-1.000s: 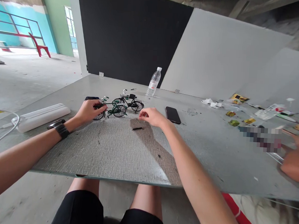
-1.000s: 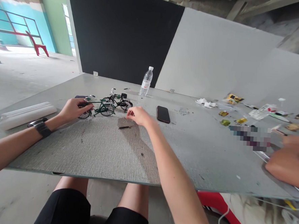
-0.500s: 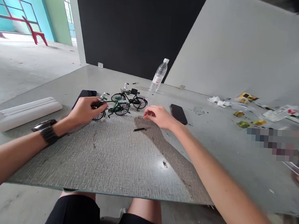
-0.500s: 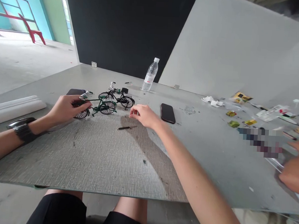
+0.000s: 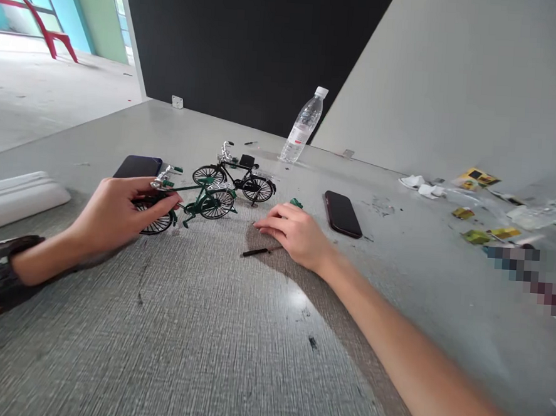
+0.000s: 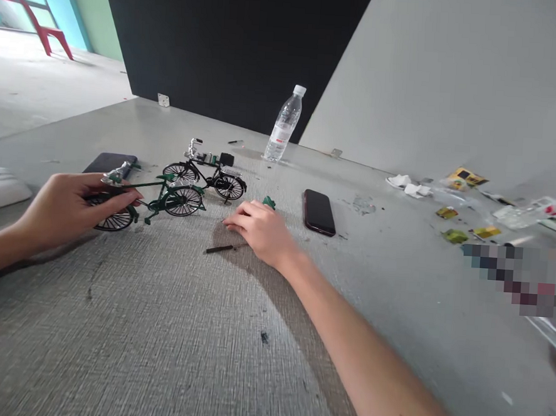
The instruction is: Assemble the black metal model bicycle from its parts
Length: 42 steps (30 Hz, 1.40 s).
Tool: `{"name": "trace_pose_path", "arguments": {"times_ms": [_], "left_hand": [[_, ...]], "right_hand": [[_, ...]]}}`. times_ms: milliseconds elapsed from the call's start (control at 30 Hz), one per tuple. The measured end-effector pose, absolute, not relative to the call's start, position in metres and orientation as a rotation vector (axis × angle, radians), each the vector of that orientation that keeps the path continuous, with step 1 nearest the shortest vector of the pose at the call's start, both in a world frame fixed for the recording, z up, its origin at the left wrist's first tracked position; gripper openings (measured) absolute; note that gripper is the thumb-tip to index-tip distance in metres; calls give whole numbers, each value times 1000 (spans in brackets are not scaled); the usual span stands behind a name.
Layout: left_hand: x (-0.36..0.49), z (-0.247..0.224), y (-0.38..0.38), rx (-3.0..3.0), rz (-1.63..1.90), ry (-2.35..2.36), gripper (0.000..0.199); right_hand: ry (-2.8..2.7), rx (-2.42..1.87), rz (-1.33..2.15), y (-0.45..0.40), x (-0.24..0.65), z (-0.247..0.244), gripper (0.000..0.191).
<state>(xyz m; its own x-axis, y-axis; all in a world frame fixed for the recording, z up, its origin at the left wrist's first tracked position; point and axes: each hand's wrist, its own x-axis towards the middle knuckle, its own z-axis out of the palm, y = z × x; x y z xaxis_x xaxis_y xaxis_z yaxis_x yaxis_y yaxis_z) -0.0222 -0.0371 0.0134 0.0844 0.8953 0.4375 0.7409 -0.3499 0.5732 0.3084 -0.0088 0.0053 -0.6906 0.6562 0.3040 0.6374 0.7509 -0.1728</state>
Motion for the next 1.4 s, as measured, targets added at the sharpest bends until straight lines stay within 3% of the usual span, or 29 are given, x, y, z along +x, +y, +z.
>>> {"name": "trace_pose_path", "arguments": {"times_ms": [1400], "left_hand": [[-21,16,-38,2128,1074,1738,42]], "right_hand": [[-2502,-1245,309,-11,313,10,16]]}}
